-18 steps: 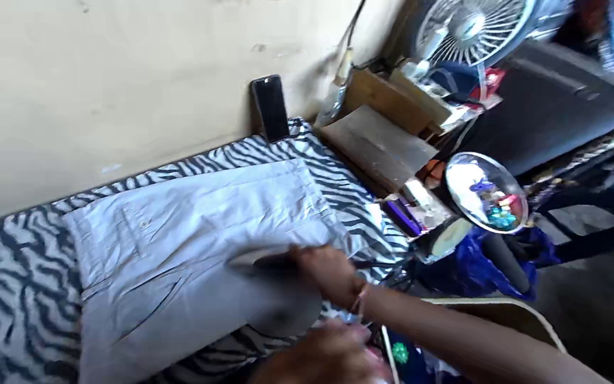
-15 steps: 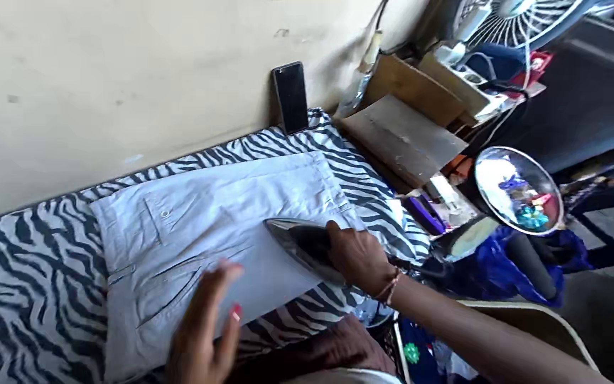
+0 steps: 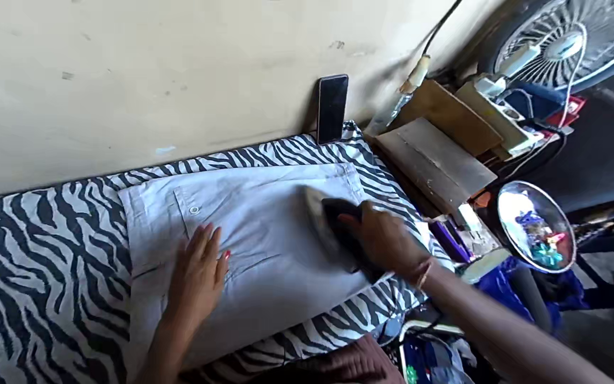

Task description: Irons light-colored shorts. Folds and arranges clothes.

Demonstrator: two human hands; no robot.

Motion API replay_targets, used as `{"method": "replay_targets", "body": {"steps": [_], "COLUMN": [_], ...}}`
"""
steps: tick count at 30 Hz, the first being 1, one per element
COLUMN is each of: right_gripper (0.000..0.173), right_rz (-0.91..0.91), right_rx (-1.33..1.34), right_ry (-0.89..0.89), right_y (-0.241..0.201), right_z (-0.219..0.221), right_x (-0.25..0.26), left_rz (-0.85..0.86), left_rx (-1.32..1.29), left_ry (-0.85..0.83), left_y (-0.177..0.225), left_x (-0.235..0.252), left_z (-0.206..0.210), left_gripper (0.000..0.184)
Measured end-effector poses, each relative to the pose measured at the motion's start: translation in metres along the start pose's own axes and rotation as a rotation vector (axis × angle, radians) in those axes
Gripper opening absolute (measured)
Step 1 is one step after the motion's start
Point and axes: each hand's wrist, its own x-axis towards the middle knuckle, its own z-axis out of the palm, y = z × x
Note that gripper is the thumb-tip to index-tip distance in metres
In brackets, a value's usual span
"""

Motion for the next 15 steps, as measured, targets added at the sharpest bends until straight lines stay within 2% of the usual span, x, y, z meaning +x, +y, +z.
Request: {"method": "replay_targets", "body": {"steps": [3,7,9,12,15], "right_gripper": [0.065,0.063,0.062,0.056,0.057], "right_rz": [-0.083,-0.094,-0.048,-0.119,-0.157], "right_rx": [-0.047,0.026,0.084,0.118,0.027], "right_ry": [-0.075,0.048,0.115,0.167,0.108], "right_y": [-0.065,-0.103,-0.119,-0.117,-0.105], "right_z": [0.027,0.013,0.0,0.01,0.011], "right_x": [-0.009,0.062,0.096,0.088,0.079], "left_rz": [0.055,-0.085,-0.105,-0.14,-0.24], "left_rx": [-0.017,0.129,0.131,0.12,0.083], "left_ry": [-0.045,0.007,0.04,0.039,-0.044], "left_y": [-0.014,-0.082,-0.095,-0.092,-0.06], "left_x": [0.054,0.066,0.062,0.058,0.082], "left_z": [0.028,0.049,0.049,0.043,0.015], "left_gripper": [0.057,0.076,0.074,0.069,0.053]}}
